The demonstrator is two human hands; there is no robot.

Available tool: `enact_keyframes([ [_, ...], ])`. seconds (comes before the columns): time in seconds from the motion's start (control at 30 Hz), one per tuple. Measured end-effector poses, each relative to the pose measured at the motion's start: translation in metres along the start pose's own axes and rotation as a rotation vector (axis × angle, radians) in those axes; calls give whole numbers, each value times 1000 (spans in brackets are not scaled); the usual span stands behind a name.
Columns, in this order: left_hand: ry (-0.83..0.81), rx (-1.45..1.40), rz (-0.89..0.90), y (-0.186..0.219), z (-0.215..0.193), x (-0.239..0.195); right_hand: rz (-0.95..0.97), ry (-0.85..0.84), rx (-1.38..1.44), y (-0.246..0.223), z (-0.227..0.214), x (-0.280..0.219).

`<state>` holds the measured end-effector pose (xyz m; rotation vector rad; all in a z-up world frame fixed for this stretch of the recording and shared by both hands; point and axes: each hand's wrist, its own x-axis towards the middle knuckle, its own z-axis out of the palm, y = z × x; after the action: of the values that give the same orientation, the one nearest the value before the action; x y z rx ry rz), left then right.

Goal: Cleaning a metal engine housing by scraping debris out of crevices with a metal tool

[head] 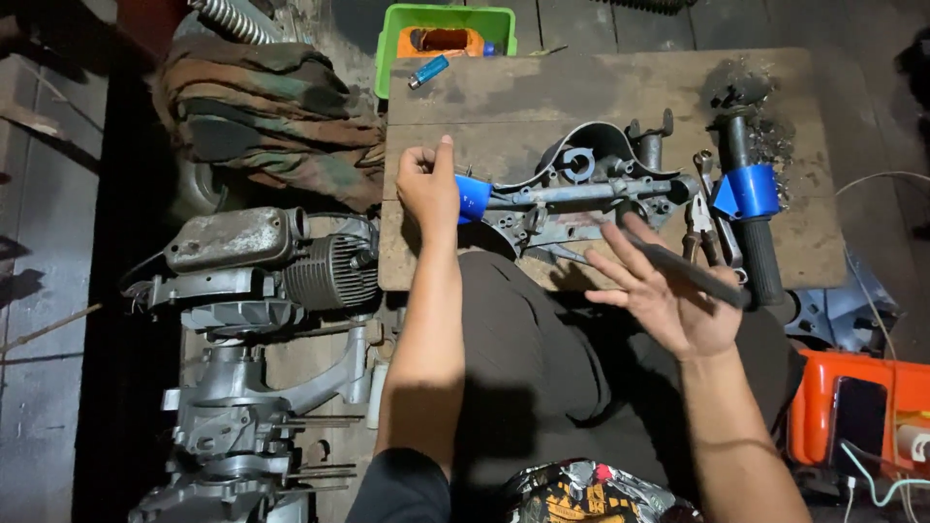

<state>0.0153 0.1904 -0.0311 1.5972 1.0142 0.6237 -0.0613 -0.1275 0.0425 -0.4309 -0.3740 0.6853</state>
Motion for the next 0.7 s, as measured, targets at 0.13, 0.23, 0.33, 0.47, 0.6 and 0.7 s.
enact_keyframes([
  [0.13,18,0,30,9,-4,-7,1,10,-307,8,-10,-8],
  [0.23,26,-21,49,11,-3,-8,29,66,-310,16,-9,-11],
  [0.33,19,18,60,14,-4,-13,27,619,-1183,25,28,-6],
  [0.47,42,11,79,22,-6,-19,223,726,-1406,23,15,-4],
  [0.6,44,14,97,25,-7,-25,96,582,-1401,36,7,11],
  [0.7,53,18,121,27,-9,-27,-195,354,-1514,65,-12,25],
])
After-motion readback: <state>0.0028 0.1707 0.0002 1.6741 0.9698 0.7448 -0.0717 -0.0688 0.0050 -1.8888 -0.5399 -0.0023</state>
